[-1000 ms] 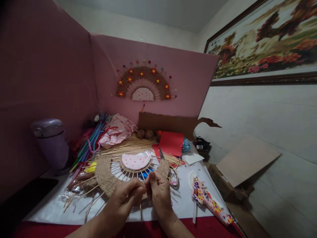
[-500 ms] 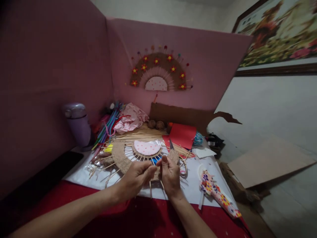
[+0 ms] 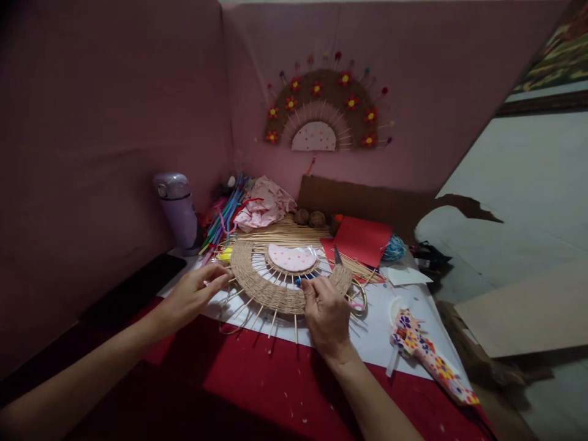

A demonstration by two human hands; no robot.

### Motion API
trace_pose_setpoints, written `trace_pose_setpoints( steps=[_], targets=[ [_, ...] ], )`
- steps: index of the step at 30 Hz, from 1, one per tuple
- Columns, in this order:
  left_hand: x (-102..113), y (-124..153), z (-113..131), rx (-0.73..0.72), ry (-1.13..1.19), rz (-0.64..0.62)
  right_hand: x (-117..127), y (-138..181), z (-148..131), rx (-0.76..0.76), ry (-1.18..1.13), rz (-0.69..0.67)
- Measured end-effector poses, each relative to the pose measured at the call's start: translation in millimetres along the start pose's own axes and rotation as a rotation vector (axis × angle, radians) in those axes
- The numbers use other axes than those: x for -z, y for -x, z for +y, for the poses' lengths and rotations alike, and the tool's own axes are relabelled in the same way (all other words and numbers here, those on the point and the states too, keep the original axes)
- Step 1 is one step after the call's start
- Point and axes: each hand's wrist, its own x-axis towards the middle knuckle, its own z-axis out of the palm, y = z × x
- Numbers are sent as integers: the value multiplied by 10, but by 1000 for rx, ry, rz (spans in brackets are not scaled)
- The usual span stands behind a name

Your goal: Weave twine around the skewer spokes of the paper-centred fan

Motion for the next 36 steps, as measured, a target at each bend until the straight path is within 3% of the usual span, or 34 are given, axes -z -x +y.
trace_pose_setpoints(
  steps=[8, 11, 14, 18, 23, 36],
  targets=[
    [-114, 107, -80, 28, 9, -25, -15, 0, -9, -29, 32, -35],
    [-209, 106, -73, 79, 144, -92, -23, 1, -8, -25, 49, -71],
    [-317, 97, -32, 185, 404, -83, -32, 3, -9, -7, 35, -86],
    [-423, 105, 64, 379, 790, 55, -23, 15, -1, 4, 11, -60],
    [-505, 179, 123, 514, 1144, 193, 10, 6, 9, -20, -11, -36],
    [-680, 201, 137, 436, 1230, 337, 141, -120, -54, -72, -19, -8]
  ],
)
